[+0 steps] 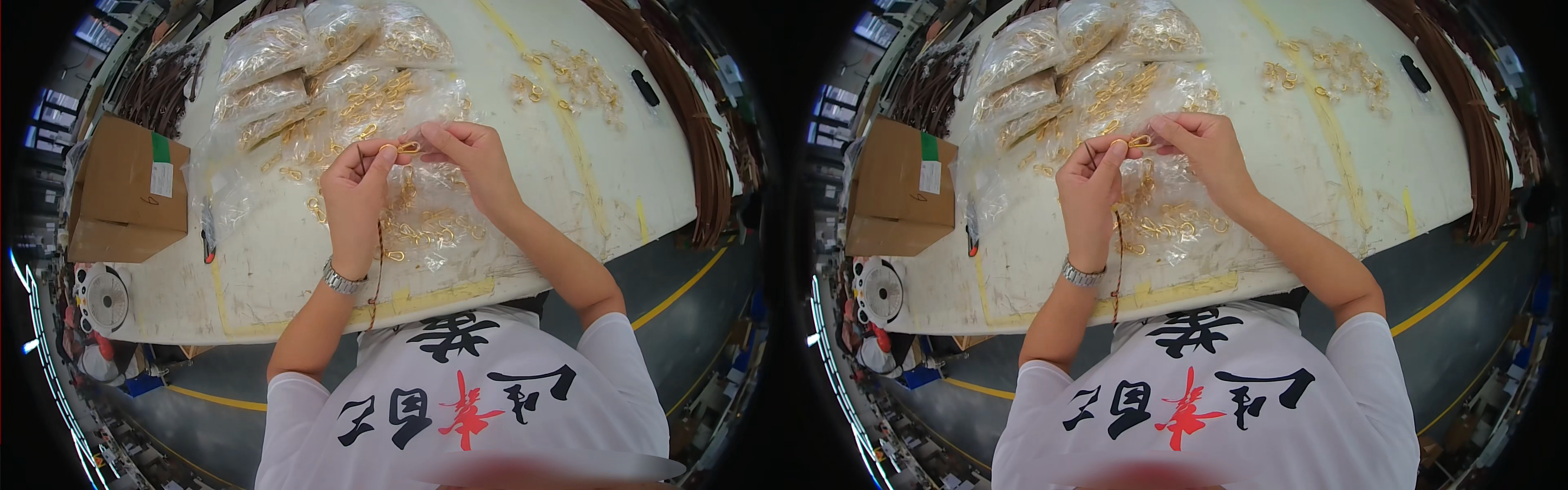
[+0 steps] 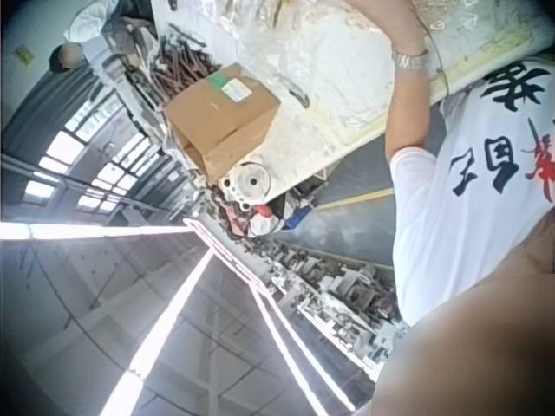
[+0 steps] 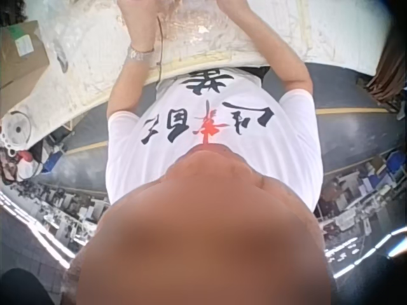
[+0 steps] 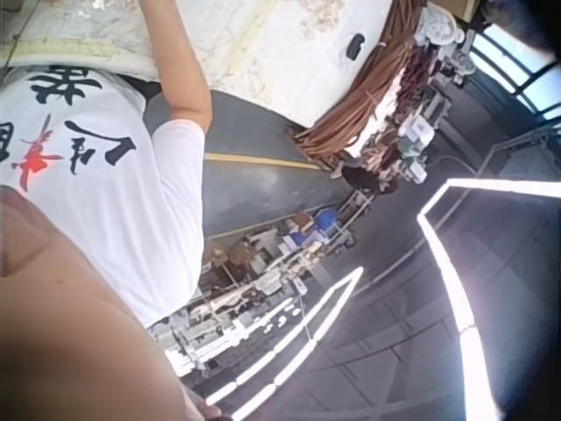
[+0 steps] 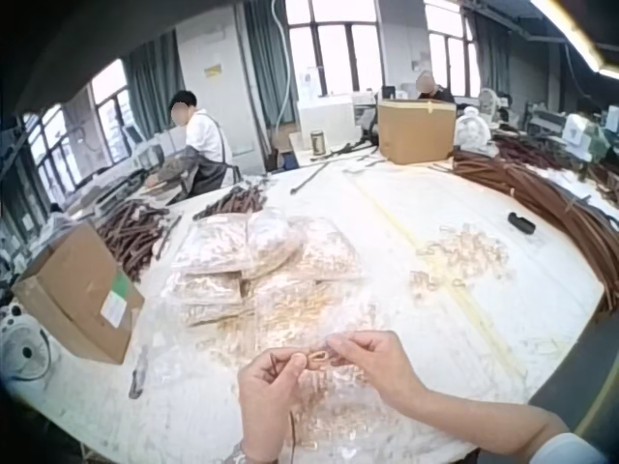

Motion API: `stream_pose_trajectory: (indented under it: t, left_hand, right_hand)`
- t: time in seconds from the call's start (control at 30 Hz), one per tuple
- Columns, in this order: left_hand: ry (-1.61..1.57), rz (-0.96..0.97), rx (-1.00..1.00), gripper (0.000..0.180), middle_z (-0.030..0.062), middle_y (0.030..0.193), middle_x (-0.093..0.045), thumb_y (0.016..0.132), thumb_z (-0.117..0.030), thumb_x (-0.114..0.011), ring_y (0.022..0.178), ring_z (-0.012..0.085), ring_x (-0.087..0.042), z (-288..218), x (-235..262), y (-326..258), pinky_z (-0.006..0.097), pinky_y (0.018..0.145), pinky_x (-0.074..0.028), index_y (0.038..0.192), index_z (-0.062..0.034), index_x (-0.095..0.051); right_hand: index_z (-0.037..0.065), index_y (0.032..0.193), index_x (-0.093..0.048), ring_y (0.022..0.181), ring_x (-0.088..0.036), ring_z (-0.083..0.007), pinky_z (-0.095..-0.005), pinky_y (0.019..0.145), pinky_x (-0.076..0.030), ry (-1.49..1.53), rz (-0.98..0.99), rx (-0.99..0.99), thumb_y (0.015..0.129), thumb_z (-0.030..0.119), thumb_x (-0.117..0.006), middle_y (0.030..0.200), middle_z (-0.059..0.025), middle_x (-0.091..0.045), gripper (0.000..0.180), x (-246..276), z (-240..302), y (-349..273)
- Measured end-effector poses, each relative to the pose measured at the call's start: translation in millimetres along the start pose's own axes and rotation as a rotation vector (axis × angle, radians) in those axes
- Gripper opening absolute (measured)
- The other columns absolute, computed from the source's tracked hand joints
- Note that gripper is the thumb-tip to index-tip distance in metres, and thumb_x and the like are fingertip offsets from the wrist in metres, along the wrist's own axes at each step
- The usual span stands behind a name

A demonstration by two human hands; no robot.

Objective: Inspecting and manually assembling small gold-colored metal hardware rings at a workshop table.

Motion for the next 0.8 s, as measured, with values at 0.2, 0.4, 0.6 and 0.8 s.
stream_pose_trajectory:
  t: [0.2, 0.4, 0.6, 0.8]
  left_hand:
    - [-0.039, 0.025, 0.008, 0.015, 0.0027, 0.091, -0.078, 0.103, -0.015, -0.069, 0.055, -0.0037, -0.041, 6, 1, 3, 0.018, 0.048, -0.030, 0.108, -0.0023, -0.074]
    - [-0.028, -0.008, 0.011, 0.016, 0.0024, 0.090, -0.078, 0.103, -0.015, -0.068, 0.056, -0.0040, -0.040, 7, 2, 3, 0.017, 0.049, -0.029, 0.109, -0.0015, -0.074]
    - [-0.091, 0.008, 0.010, 0.016, 0.0024, 0.090, -0.078, 0.103, -0.013, -0.068, 0.057, -0.0038, -0.041, 7, -2, 1, 0.017, 0.049, -0.029, 0.111, -0.0006, -0.073]
    - [0.123, 0.041, 0.011, 0.011, 0.0033, 0.087, -0.078, 0.104, -0.012, -0.067, 0.057, -0.0036, -0.043, 8, -7, -2, 0.017, 0.049, -0.031, 0.104, -0.0018, -0.070]
  right_hand:
    - [-0.003, 0.114, -0.078, 0.095, -0.073, -0.0135, -0.0304, 0.088, -0.059, 0.042, -0.003, 0.031, 0.107, 0.024, -0.063, 0.105, -0.0084, -0.079, 0.032, 1, -1, 3]
    - [-0.003, 0.115, -0.077, 0.097, -0.074, -0.0142, -0.0294, 0.089, -0.059, 0.101, 0.055, 0.025, 0.108, 0.024, -0.061, 0.106, -0.0088, -0.078, 0.032, -3, -2, -1]
    - [-0.003, 0.122, -0.074, 0.097, -0.074, -0.0149, -0.0293, 0.090, -0.059, 0.111, 0.055, 0.016, 0.109, 0.023, -0.059, 0.113, -0.0105, -0.077, 0.033, -7, -7, -2]
    - [-0.005, 0.131, -0.068, 0.105, -0.073, -0.0160, -0.0303, 0.094, -0.059, 0.176, 0.059, 0.019, 0.110, 0.019, -0.056, 0.120, -0.0129, -0.075, 0.034, -16, -1, -9]
Point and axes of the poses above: each hand's wrist, its own y-axis towards the middle knuckle, its own x-axis out of the back of the hand, z = x × y, the point moved 5 cm from there along y, towards the middle knuckle
